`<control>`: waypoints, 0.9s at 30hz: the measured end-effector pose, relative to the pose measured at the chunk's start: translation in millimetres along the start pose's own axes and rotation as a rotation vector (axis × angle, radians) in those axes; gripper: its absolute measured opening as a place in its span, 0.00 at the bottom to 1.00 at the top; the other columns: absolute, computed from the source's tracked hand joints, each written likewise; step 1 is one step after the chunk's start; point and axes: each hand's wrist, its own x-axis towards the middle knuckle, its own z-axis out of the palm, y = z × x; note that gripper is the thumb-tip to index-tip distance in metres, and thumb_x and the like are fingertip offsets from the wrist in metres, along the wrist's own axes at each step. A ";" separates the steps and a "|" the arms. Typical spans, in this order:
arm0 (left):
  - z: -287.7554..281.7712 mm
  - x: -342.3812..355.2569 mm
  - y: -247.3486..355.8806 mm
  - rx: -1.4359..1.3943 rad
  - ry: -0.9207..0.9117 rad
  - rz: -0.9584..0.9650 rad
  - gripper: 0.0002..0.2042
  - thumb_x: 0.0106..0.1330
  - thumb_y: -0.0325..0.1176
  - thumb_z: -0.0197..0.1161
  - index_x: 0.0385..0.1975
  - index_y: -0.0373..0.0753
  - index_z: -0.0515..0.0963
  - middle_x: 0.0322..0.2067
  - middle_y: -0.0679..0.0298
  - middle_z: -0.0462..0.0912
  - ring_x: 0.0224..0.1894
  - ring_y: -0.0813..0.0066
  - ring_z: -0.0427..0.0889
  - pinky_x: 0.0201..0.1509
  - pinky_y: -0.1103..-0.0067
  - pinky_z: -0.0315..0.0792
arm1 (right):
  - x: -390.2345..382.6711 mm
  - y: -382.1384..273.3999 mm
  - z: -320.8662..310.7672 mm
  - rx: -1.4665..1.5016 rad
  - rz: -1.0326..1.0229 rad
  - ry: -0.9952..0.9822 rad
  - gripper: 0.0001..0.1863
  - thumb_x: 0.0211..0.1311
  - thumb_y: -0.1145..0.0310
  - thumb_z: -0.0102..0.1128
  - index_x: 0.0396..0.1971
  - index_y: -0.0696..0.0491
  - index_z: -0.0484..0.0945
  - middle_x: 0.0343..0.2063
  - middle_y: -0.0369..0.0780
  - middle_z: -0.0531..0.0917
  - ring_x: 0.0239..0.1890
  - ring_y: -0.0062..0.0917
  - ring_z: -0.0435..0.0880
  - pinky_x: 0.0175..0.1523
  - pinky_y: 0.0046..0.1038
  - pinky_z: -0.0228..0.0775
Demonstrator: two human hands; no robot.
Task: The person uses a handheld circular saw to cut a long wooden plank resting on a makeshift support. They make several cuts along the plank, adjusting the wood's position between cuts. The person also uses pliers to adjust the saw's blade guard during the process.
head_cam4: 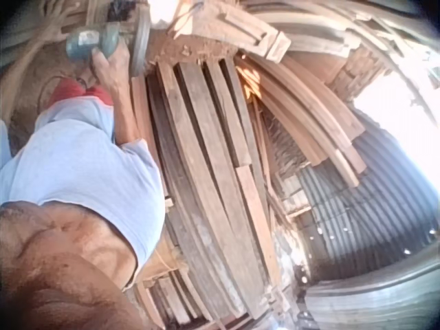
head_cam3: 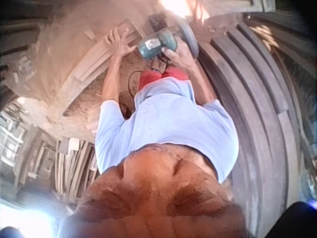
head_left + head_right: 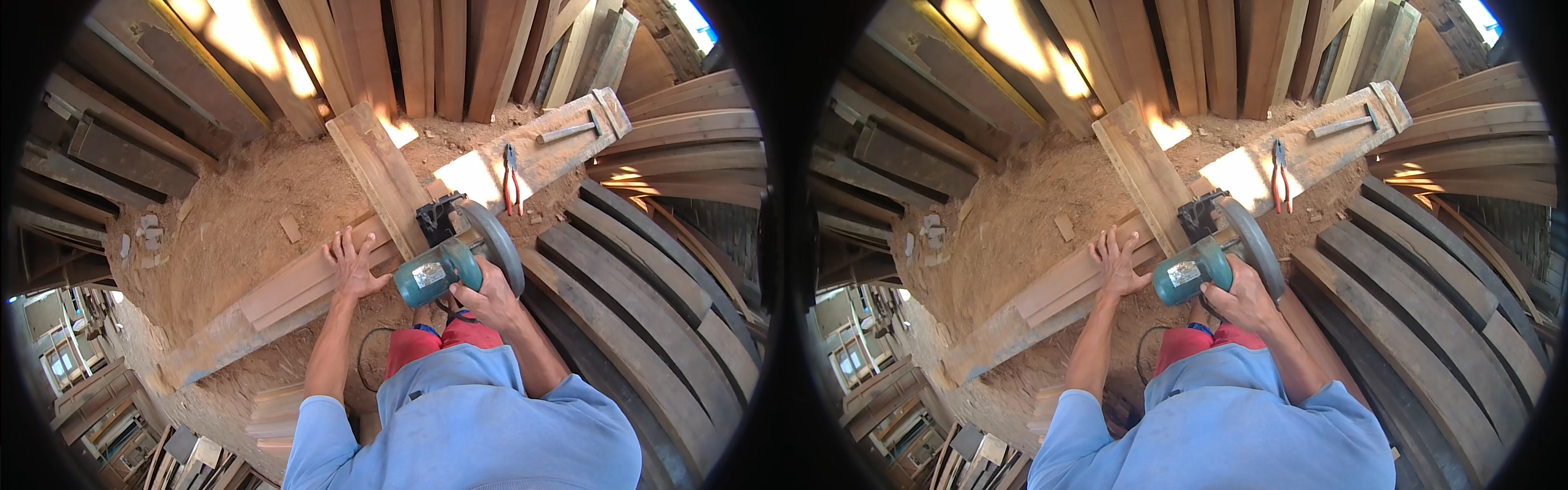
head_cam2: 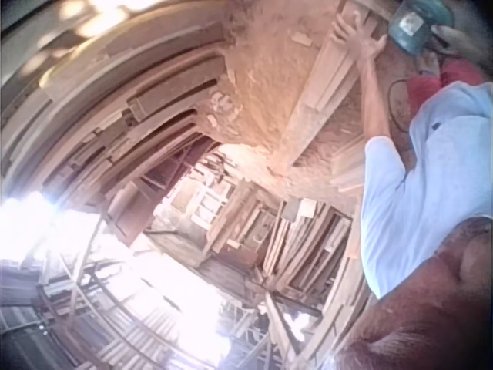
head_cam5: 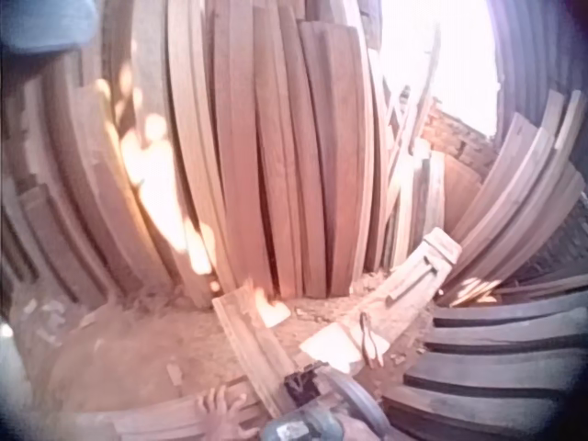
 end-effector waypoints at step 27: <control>29.0 2.0 -16.6 -0.007 0.211 0.099 0.45 0.43 0.41 0.80 0.67 0.52 0.67 0.75 0.39 0.55 0.77 0.33 0.52 0.74 0.33 0.37 | 46.4 -3.4 42.0 0.001 -0.085 -0.066 0.19 0.62 0.68 0.66 0.50 0.60 0.79 0.40 0.50 0.85 0.45 0.39 0.86 0.55 0.40 0.75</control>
